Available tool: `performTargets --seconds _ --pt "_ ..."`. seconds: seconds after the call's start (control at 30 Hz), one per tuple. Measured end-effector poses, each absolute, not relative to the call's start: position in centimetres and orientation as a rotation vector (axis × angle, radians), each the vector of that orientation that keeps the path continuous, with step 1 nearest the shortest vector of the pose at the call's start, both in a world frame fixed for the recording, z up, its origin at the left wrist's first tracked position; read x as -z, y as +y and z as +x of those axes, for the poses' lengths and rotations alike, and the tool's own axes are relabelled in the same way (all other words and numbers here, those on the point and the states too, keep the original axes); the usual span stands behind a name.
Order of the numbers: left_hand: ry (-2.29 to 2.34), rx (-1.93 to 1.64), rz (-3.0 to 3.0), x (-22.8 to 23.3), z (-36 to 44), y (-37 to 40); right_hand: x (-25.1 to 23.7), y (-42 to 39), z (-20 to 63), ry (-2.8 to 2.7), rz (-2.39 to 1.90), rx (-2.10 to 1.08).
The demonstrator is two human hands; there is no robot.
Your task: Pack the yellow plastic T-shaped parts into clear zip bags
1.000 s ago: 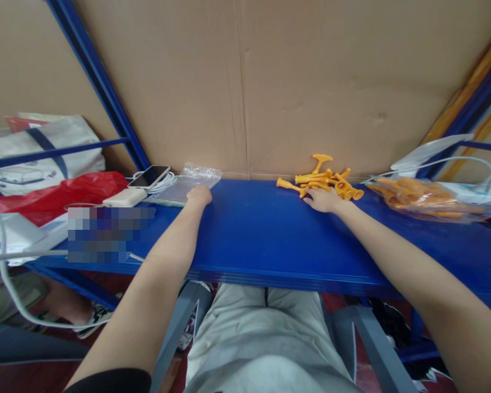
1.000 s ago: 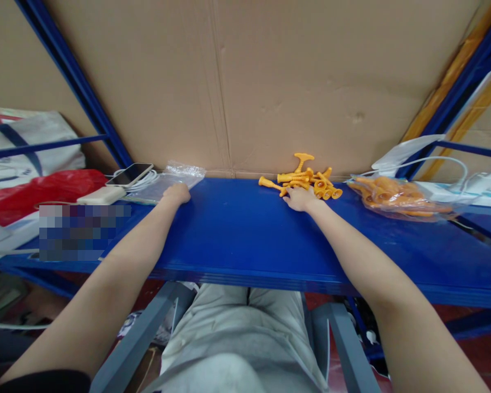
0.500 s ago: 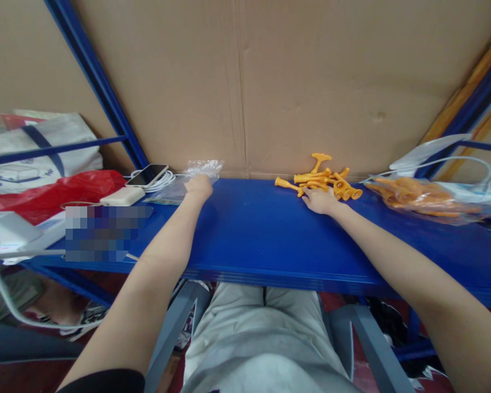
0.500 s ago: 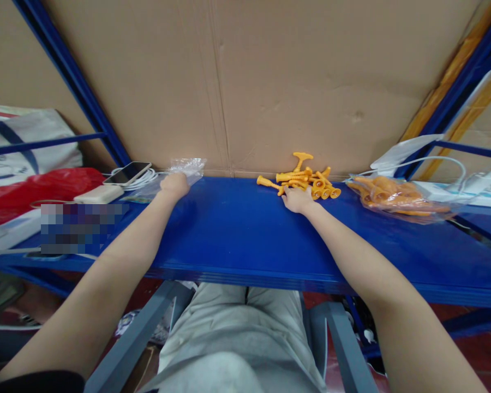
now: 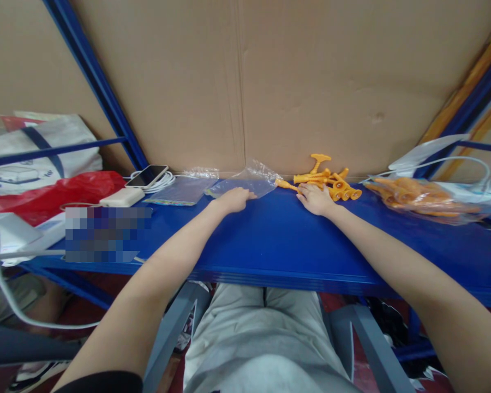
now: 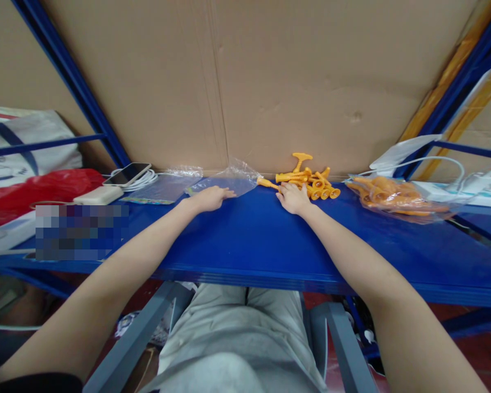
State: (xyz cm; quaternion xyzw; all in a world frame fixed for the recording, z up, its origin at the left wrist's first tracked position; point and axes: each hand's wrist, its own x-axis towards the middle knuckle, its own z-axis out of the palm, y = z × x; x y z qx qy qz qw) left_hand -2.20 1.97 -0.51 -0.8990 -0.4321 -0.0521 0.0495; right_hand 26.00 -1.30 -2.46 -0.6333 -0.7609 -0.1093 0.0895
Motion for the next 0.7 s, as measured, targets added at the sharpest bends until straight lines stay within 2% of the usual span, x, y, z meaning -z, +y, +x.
performTargets --seconds 0.33,0.7 --pt "-1.262 0.151 -2.842 1.0 -2.0 2.4 1.9 -1.2 25.9 -2.355 -1.963 0.221" --pt "-1.275 0.295 -2.972 0.9 -2.5 2.6 0.8 -2.3 24.9 -2.223 -1.847 0.328"
